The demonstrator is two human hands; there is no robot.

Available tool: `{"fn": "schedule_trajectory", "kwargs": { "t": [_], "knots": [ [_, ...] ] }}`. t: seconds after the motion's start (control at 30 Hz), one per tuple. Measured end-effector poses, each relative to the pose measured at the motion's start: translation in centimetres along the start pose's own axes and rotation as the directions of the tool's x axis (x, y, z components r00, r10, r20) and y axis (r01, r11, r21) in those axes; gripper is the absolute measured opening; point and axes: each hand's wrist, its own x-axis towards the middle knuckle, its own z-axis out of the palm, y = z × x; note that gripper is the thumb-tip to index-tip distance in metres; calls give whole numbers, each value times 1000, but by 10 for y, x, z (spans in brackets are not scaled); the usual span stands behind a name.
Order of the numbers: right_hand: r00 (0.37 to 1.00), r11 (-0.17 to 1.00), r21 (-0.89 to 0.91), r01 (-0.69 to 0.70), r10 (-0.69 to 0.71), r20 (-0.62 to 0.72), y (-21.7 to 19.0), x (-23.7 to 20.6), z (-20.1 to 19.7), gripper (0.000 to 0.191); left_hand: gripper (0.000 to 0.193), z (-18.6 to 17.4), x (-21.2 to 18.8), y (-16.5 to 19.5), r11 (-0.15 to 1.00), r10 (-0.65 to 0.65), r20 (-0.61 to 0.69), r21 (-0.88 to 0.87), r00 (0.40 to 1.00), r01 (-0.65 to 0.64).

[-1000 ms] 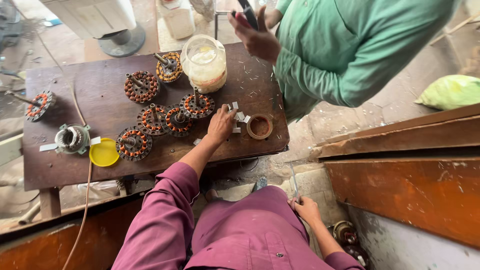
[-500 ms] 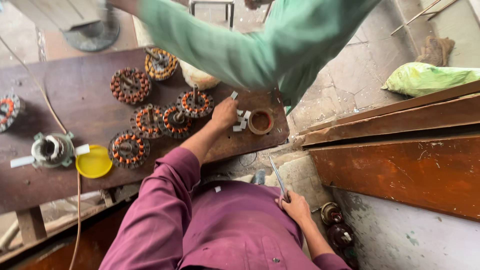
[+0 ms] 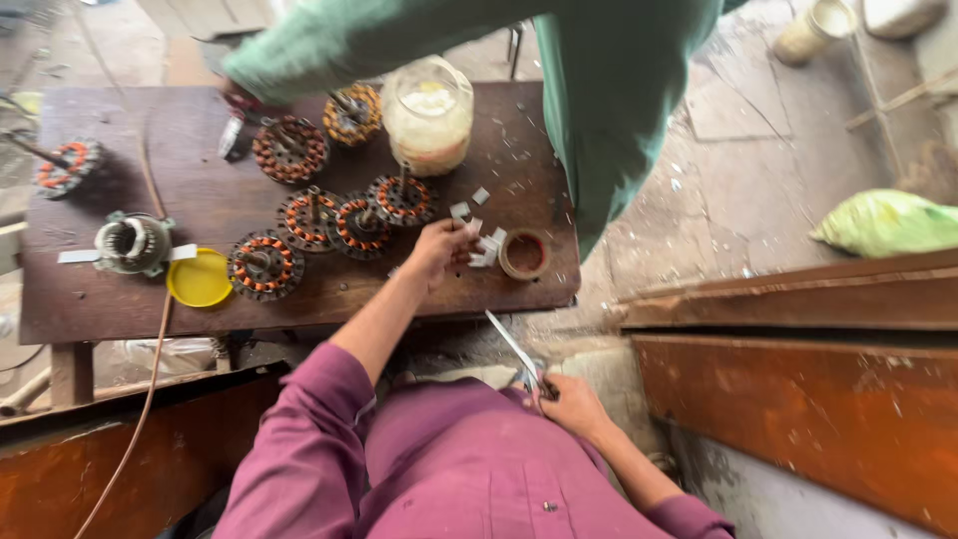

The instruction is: The person cuts small white insulating strips with scissors and places them into the slots of a motor stator. They repeat this process for multiple stators on the table.

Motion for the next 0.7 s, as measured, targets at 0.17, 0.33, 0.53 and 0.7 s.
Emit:
{"fn": "schedule_trajectory", "kwargs": {
  "t": [0.17,0.33,0.53,0.7],
  "knots": [
    [996,891,448,69,-89,24,-17,13,-3,37,13,-8,-28,-10,981,120,-6,-151,993,-120],
    [997,806,592,-15,-32,69,-46,40,-3,38,18,-19,-64,-19,985,158,60,-79,986,-154],
    [981,949,257,183,-192,8,-91,49,-11,48,20,-26,-99,-20,990,139,82,-30,987,-137],
    [972,945,248,216,-233,41,-112,55,-6,48,19,-26,-110,-23,985,156,64,-80,986,-151]
  ]
}}
